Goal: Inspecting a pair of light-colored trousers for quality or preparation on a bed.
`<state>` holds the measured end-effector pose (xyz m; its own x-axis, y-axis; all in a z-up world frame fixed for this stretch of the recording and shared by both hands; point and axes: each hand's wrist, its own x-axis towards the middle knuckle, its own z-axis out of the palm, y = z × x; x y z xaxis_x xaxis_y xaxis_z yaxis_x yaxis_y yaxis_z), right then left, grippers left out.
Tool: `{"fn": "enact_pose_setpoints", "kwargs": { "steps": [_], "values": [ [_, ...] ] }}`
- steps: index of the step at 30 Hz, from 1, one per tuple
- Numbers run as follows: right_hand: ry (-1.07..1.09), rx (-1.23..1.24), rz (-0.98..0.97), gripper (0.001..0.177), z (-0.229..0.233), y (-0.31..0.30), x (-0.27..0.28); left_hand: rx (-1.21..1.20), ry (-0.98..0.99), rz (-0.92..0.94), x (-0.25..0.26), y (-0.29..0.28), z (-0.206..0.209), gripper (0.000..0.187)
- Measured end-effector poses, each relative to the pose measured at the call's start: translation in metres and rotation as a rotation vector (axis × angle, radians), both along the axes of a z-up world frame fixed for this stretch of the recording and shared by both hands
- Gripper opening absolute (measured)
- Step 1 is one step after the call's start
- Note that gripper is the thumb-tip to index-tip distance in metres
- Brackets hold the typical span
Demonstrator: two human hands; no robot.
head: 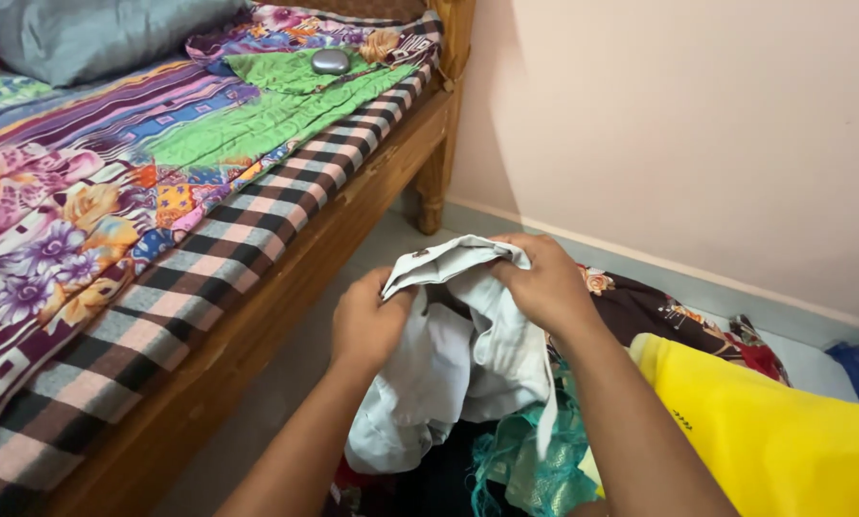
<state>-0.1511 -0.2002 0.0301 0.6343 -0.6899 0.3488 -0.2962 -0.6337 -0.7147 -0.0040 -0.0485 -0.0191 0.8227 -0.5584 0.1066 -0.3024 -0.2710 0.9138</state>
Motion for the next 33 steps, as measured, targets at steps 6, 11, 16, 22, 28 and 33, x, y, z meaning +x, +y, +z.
{"fn": "enact_pose_setpoints", "kwargs": {
  "steps": [6, 11, 16, 22, 28, 33],
  "values": [
    [0.01, 0.106, -0.052, 0.033, 0.018, 0.018, -0.002, -0.103, -0.357, 0.105, 0.002, 0.008, -0.005, 0.059],
    [0.128, 0.018, 0.063, 0.031, 0.01, 0.016, 0.0, -0.041, -0.562, -0.177, -0.013, 0.022, 0.03, 0.079],
    [0.059, 0.133, 0.356, 0.031, -0.012, 0.008, 0.007, 0.153, -0.635, -0.323, -0.011, 0.02, 0.024, 0.067],
    [0.2, 0.156, 0.465, 0.023, -0.004, 0.011, 0.013, 0.136, -0.419, -0.354, -0.015, 0.03, 0.041, 0.054],
    [0.272, 0.123, 0.397, 0.037, -0.003, 0.001, 0.006, 0.105, -0.412, -0.32, -0.006, 0.022, 0.033, 0.029],
    [0.469, -0.002, 0.049, 0.03, 0.003, -0.009, -0.01, 0.213, -0.345, -0.227, -0.01, 0.018, 0.037, 0.029]
  ]
}}
